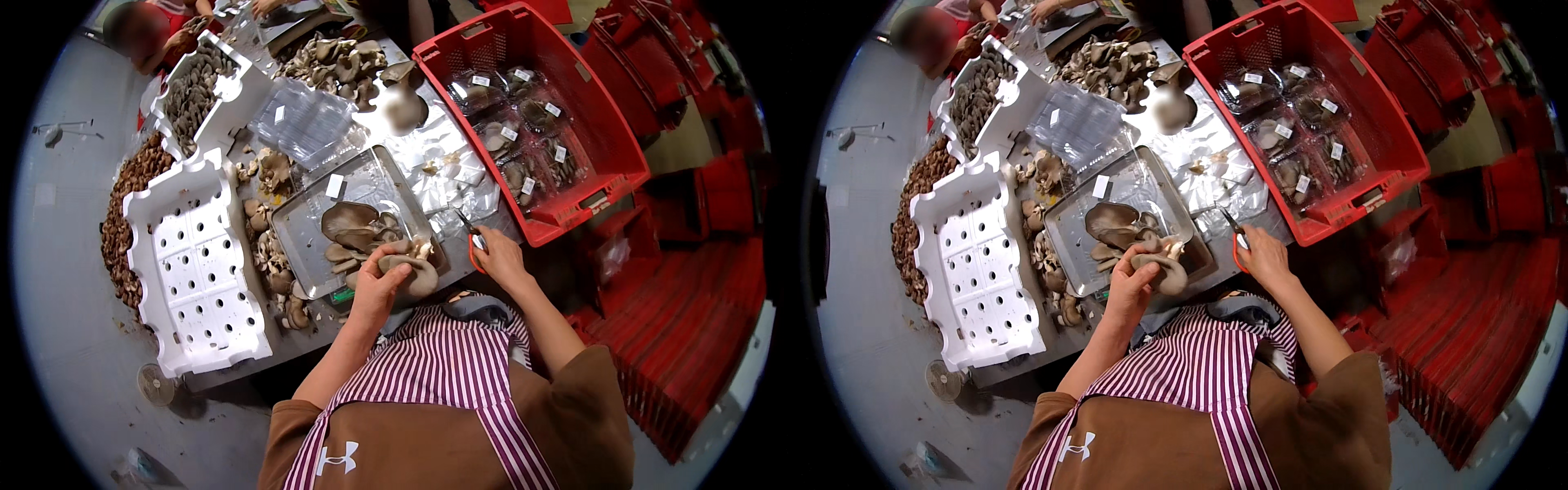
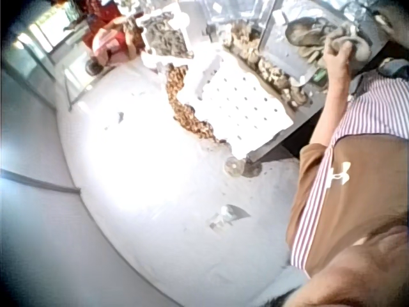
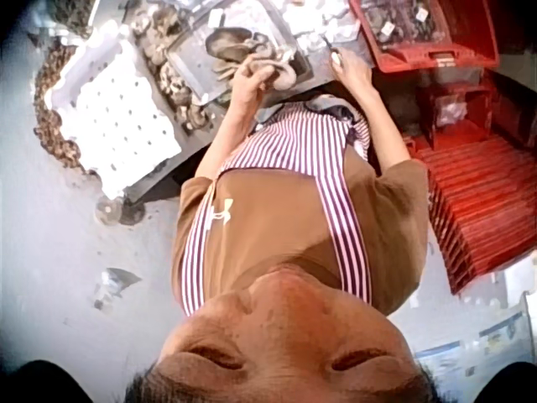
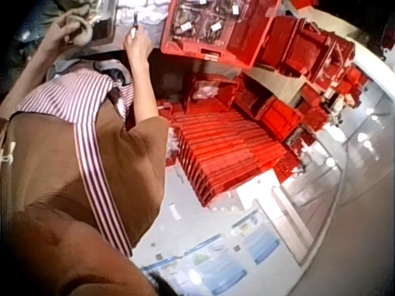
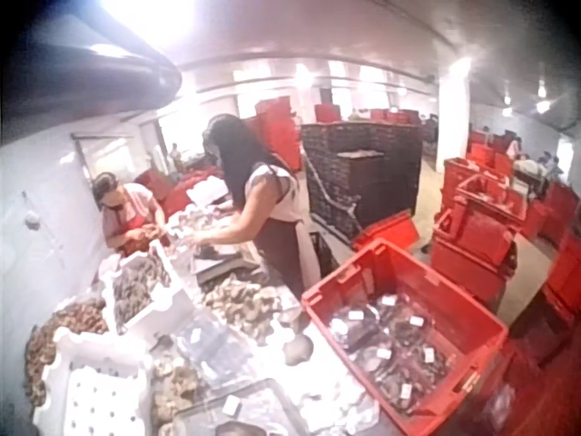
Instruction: The person trims the base of oyster mushrooms using scissors and places them into a plastic container on a digital scale. They arrange the mushrooms, close the container, and place it into a red crate. The process is repeated with multiple mushroom clusters.
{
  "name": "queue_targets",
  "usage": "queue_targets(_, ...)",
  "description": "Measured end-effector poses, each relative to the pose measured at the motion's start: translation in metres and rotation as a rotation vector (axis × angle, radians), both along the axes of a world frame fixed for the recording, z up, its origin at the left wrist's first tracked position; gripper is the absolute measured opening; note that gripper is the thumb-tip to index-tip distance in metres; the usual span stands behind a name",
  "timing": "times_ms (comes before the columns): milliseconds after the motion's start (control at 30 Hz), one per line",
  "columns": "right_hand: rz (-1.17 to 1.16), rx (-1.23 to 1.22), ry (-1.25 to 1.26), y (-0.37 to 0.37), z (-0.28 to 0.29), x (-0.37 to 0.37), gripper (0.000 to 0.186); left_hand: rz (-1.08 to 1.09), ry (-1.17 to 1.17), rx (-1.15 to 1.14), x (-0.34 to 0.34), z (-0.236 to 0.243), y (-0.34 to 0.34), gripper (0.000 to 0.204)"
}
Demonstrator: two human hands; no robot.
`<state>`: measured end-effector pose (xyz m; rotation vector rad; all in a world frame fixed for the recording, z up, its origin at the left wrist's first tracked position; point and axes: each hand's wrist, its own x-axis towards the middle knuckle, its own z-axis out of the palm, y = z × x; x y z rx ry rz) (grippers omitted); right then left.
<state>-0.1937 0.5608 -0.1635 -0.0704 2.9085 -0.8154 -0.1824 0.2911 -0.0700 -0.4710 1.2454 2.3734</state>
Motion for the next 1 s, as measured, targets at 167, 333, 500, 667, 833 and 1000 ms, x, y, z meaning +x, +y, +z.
queue_targets(167,0.049,-0.543,-0.099,-0.028,0.048,-0.017,0.034,-0.080,0.208,-0.152,0.008,0.001,-0.003,0.036)
queue_targets(333,0.340,-0.671,-0.129,-0.060,0.103,-0.012,0.019,-0.147,0.256,-0.279,0.029,-0.005,0.007,0.035)
queue_targets(500,0.028,-0.845,-0.135,-0.071,0.075,0.012,0.011,-0.107,0.378,-0.266,0.044,-0.020,0.007,0.023)
queue_targets(667,0.031,-0.162,0.003,-0.044,0.038,-0.024,0.040,-0.003,0.123,0.018,0.053,-0.004,0.005,0.022)
queue_targets(833,0.209,-0.453,-0.084,-0.054,0.122,-0.020,0.049,0.139,-0.125,0.203,0.064,-0.005,-0.002,0.028)
queue_targets(1000,0.703,-0.200,0.066,-0.084,0.169,0.001,0.071,0.156,-0.132,0.297,0.060,0.005,0.002,0.047)
